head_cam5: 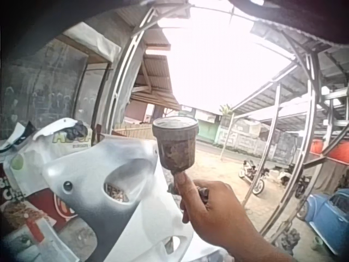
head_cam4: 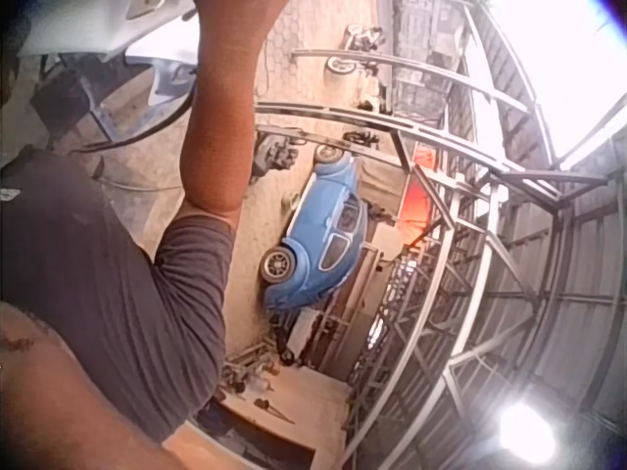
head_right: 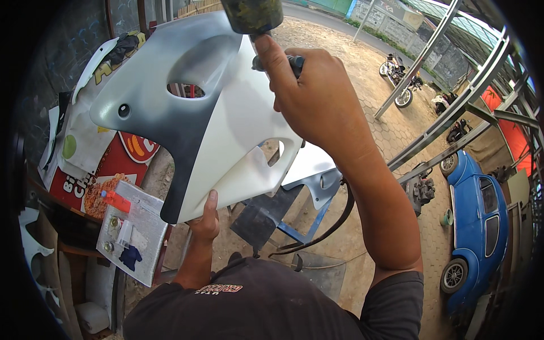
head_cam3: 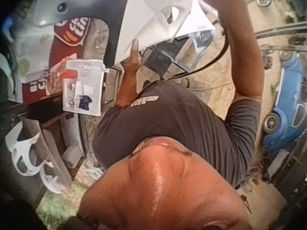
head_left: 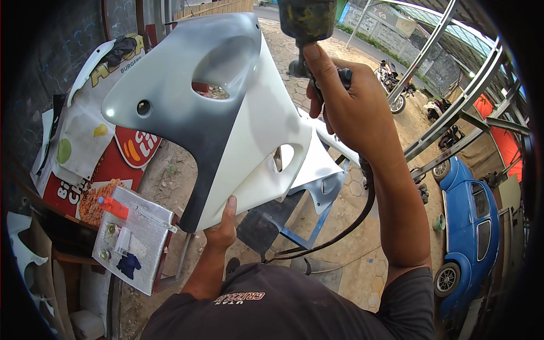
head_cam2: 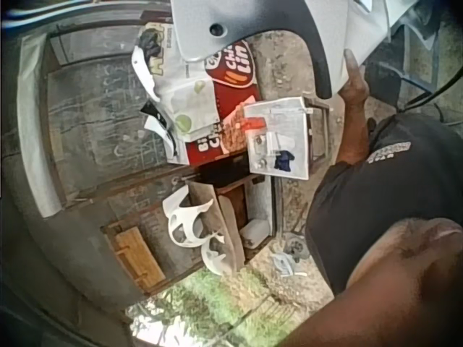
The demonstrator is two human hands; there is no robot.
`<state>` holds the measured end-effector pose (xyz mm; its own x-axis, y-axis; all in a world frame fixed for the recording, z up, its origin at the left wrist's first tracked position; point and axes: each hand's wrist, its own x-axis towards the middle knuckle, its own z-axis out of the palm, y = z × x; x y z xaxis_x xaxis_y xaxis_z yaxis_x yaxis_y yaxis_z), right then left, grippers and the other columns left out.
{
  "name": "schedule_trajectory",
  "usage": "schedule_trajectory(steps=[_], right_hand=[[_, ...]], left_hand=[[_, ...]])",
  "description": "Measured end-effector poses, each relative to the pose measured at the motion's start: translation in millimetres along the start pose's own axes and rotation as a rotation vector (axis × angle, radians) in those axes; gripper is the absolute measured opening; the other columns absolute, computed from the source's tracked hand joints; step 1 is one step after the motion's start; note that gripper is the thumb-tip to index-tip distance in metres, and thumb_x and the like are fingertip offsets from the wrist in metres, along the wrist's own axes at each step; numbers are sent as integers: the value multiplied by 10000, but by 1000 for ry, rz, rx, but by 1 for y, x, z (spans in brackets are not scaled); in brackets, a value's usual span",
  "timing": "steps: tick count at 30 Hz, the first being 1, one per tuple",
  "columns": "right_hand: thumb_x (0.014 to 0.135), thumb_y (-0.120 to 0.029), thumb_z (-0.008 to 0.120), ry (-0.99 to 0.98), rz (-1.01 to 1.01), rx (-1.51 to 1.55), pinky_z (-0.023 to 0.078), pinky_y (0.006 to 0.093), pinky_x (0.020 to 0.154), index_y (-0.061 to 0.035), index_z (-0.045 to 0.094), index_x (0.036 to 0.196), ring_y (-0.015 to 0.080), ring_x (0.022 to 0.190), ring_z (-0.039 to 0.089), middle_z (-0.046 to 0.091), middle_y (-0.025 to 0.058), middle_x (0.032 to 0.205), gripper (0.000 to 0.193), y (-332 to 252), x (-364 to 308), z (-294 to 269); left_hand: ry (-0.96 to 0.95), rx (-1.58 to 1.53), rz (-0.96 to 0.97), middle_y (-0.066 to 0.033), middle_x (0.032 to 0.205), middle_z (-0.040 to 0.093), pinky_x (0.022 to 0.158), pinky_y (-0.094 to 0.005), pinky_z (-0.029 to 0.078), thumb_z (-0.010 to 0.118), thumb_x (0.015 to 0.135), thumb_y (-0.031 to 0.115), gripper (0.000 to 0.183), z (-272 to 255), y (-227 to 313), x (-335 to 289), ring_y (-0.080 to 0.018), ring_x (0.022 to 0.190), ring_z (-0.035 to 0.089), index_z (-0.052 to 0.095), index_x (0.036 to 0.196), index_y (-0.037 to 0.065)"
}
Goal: Spray painting motorcycle body panels using a pneumatic spray gun.
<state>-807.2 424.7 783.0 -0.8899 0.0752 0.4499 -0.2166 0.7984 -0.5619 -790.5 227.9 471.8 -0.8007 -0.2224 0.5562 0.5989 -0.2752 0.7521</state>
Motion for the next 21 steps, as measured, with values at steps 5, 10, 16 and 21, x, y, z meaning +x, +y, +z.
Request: schedule_trajectory(steps=[5, 10, 16, 21], right_hand=[[1131, -622, 530, 36, -14, -31, 561, 397, 649, 21, 781, 879, 222, 586, 703, 644, 83, 581, 735, 5, 4, -2], [1133, -600, 540, -5, -45, -15, 553, 412, 635, 29, 774, 872, 235, 575, 696, 638, 86, 572, 720, -4, -7, 1], [1135, -581, 547, -183, -2, 81, 542, 393, 602, 43, 798, 931, 214, 576, 697, 646, 89, 580, 702, -17, -24, 1], [1136, -584, 550, -114, -31, 138, 516, 373, 565, 45, 785, 911, 173, 540, 660, 665, 86, 600, 708, -5, -19, -5]], left_hand=[[-99, 4, -18, -191, 1492, 650, 1183, -390, 472, 647, 998, -74, 512, -10, -10, -3, -282, 1378, 634, 565, 1503, -85], [-56, -14, -7, -191, 1410, 700, 1127, -387, 512, 667, 1009, -65, 413, -5, -5, 0, -273, 1300, 681, 628, 1419, -98], [-8, 0, -5, -201, 1334, 748, 1077, -383, 547, 683, 1015, -62, 322, -5, -2, 0, -268, 1221, 728, 695, 1332, -123], [-76, -33, -57, -184, 1487, 649, 1186, -384, 474, 662, 987, -82, 497, -13, -16, -3, -272, 1370, 640, 589, 1479, -69]])
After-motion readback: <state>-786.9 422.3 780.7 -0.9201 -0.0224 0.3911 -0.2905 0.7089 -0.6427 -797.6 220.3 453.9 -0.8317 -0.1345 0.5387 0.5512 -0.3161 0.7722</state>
